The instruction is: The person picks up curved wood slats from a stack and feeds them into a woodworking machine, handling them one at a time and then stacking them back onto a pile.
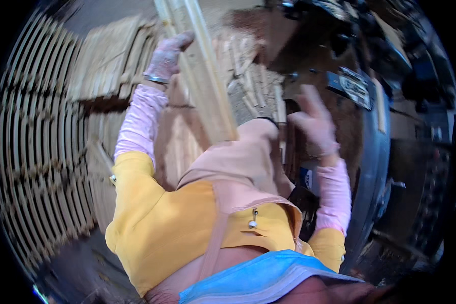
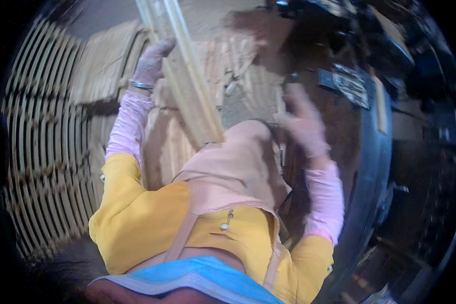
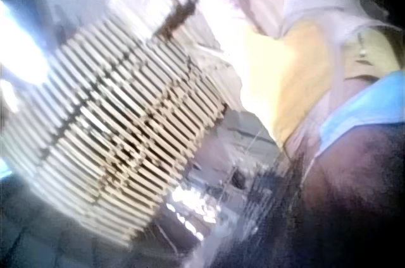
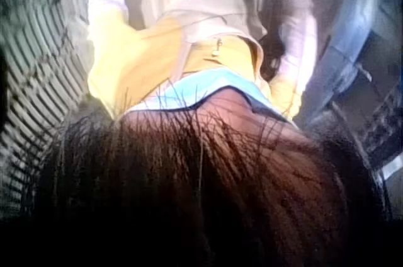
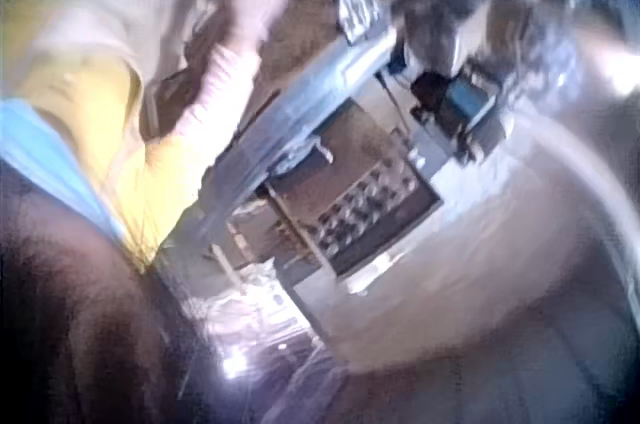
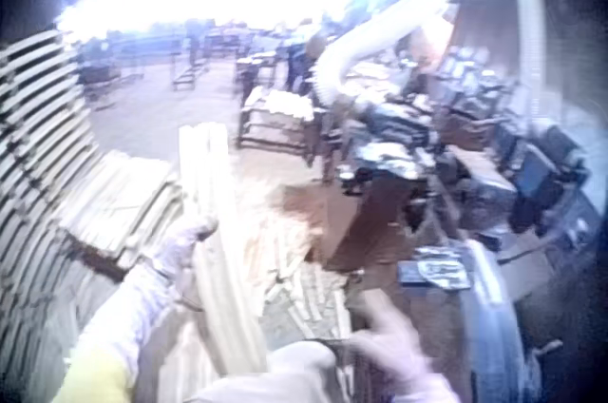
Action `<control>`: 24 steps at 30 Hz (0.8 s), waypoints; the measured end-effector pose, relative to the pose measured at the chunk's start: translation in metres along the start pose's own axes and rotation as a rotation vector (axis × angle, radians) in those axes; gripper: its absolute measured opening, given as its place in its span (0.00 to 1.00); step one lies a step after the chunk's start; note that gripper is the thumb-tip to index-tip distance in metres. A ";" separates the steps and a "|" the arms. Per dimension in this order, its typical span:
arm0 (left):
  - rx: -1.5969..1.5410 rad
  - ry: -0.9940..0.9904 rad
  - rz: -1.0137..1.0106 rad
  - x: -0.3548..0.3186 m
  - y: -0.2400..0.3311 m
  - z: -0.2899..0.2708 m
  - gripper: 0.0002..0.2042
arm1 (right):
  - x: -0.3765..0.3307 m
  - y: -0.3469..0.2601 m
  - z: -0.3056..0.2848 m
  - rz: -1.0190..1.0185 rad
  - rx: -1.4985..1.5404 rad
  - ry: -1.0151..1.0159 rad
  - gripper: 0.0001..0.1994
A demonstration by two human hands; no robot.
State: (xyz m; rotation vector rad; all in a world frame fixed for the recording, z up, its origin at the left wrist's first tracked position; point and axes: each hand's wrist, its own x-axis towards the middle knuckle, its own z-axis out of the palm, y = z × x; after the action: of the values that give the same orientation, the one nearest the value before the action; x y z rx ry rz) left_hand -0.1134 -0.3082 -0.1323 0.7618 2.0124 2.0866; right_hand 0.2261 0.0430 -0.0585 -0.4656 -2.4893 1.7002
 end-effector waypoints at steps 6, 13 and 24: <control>-0.496 -0.251 -0.116 0.026 0.115 0.274 0.15 | -0.053 -0.016 -0.024 0.169 -0.010 0.106 0.32; -1.085 -0.305 -0.525 0.042 0.047 0.316 0.15 | -0.289 -0.007 -0.162 0.546 -1.169 0.821 0.41; -1.039 -0.036 -0.674 0.022 0.027 0.283 0.10 | -0.108 0.065 -0.244 0.294 -0.949 1.183 0.30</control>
State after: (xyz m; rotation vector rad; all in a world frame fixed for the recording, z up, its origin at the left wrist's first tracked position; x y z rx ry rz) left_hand 0.0005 -0.0481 -0.1077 -0.0714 0.7198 2.1737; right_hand 0.4015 0.2508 -0.0162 -1.3994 -2.0360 -0.0683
